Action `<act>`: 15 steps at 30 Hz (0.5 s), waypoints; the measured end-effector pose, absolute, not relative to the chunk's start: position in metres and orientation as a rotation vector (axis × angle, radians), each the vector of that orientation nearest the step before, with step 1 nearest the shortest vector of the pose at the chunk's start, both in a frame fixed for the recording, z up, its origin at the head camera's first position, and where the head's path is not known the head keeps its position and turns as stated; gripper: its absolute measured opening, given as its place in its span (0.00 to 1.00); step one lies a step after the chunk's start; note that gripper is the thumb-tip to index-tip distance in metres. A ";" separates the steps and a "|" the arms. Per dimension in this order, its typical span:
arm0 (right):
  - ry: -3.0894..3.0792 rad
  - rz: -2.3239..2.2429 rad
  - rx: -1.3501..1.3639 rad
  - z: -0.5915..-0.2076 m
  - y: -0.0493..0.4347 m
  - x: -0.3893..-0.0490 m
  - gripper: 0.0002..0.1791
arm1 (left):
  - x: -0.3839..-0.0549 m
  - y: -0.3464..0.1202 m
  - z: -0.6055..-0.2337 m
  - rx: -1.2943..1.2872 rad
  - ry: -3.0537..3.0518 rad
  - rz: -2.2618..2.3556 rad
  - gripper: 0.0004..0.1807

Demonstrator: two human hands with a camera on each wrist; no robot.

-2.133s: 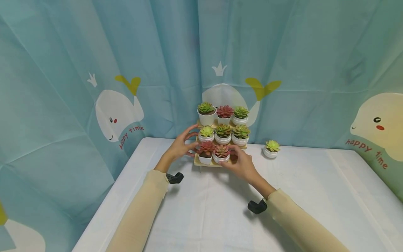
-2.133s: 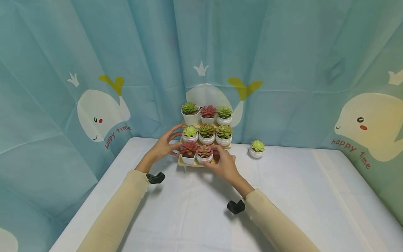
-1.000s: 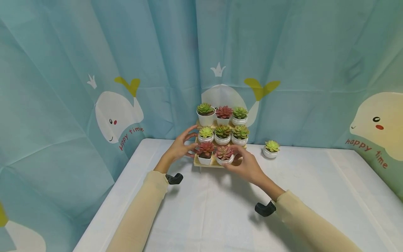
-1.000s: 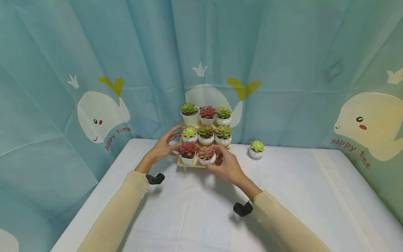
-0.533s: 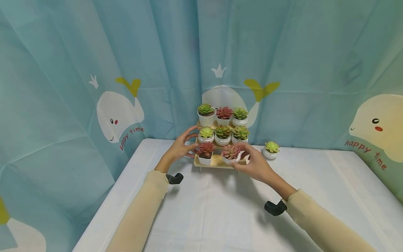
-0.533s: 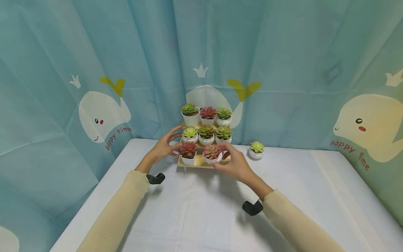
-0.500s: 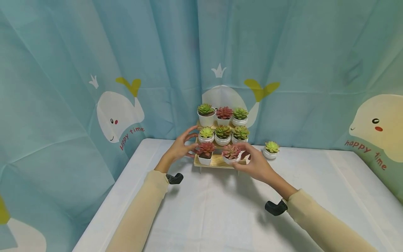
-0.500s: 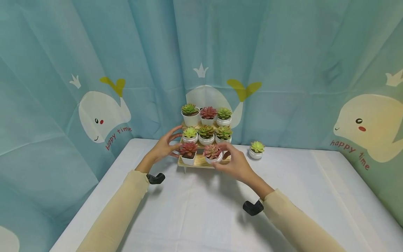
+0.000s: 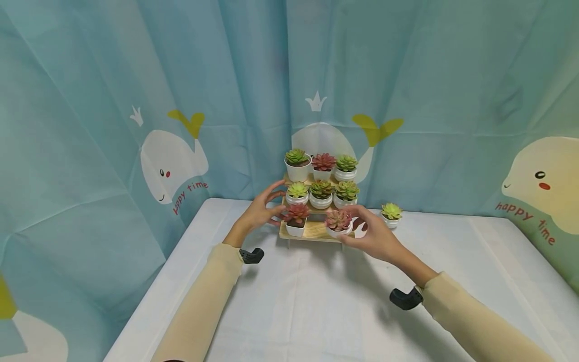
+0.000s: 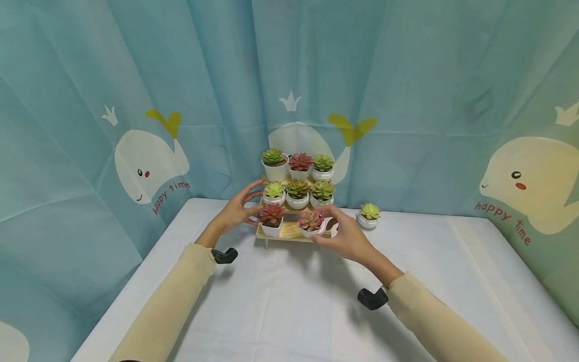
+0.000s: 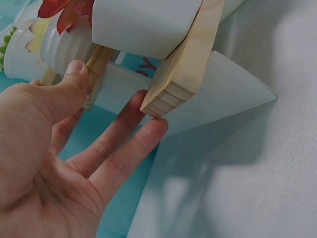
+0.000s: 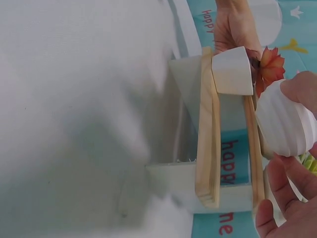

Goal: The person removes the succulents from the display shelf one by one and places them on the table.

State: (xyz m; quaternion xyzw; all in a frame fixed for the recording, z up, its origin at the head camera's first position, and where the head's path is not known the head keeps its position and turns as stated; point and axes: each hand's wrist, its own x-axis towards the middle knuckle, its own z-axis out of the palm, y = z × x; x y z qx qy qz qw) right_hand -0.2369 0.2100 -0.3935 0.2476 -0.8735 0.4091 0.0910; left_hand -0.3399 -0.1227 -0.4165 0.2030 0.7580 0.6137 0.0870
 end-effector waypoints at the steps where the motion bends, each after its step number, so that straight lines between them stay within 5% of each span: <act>1: -2.599 1.216 0.736 -0.393 0.211 -0.236 0.34 | -0.340 -0.123 -0.417 0.603 2.259 1.828 0.41; 15: -2.646 1.140 0.658 -0.394 0.242 -0.233 0.33 | -0.337 -0.122 -0.414 0.582 2.275 1.825 0.41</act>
